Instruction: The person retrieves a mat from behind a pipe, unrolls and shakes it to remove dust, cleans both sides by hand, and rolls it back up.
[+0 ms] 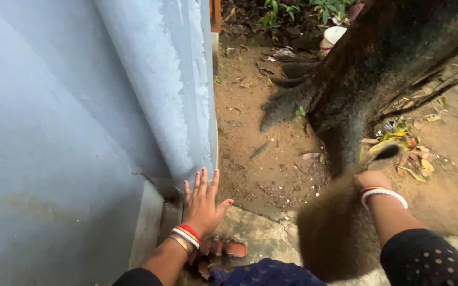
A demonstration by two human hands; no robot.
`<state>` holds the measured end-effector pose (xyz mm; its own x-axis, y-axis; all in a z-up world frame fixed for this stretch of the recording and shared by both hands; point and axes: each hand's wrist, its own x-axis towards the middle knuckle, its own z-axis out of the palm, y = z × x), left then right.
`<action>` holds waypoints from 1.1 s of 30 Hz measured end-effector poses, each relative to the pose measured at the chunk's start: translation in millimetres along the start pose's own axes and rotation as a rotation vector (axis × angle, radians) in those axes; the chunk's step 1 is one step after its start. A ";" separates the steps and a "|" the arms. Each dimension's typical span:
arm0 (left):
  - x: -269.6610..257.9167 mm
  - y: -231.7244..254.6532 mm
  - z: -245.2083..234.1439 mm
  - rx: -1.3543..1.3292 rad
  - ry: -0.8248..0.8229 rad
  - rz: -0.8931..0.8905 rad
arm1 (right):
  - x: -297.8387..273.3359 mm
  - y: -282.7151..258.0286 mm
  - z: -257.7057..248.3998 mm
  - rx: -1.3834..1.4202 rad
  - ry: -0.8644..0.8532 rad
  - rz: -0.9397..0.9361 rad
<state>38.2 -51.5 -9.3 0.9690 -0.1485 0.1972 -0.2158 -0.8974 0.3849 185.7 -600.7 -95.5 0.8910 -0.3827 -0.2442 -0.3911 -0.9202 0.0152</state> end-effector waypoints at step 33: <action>-24.8 -25.6 -9.5 0.050 0.050 -0.102 | -5.4 -150.8 17.6 0.365 0.094 -0.065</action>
<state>18.6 -20.9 -15.4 0.9783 -0.0358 0.2042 -0.1090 -0.9267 0.3597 235.8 -458.4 -113.5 0.9273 -0.3461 -0.1428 -0.3744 -0.8595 -0.3479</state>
